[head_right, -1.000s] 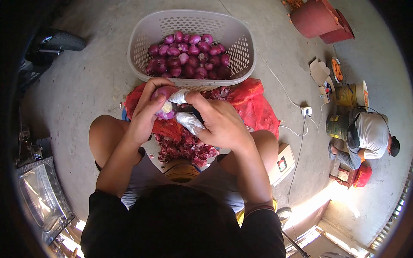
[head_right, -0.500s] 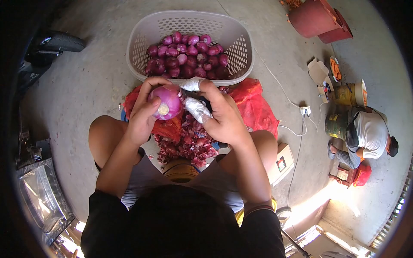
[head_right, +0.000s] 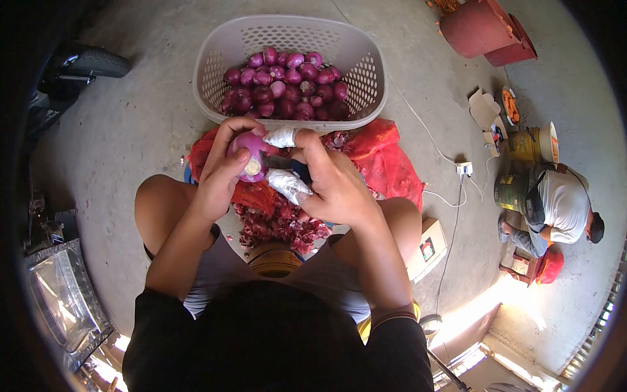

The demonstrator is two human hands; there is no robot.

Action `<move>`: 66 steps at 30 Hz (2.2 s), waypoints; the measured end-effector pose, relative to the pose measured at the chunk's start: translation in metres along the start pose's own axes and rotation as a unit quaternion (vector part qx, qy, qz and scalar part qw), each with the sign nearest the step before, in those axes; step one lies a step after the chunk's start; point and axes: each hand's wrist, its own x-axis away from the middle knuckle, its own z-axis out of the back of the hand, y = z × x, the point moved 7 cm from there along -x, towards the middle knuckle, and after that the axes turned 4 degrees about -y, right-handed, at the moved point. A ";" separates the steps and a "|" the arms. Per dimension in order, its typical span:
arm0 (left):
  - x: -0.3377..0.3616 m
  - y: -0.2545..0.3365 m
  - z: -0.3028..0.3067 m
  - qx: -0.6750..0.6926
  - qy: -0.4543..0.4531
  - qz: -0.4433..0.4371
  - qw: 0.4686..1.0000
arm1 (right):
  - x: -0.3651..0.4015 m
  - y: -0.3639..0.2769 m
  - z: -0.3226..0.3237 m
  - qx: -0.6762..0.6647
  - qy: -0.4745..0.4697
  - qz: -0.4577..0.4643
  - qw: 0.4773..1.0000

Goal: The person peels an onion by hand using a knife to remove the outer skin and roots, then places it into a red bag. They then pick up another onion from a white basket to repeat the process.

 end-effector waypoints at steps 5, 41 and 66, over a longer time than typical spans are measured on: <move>-0.001 0.001 -0.001 0.007 -0.003 -0.001 1.000 | 0.001 0.002 -0.002 -0.007 -0.008 0.001 1.000; -0.002 -0.001 0.000 0.034 -0.009 0.023 0.999 | 0.000 -0.003 0.003 0.010 -0.002 0.003 1.000; -0.003 -0.006 -0.001 0.057 -0.018 0.043 0.997 | -0.003 -0.007 0.002 -0.001 0.006 0.073 0.997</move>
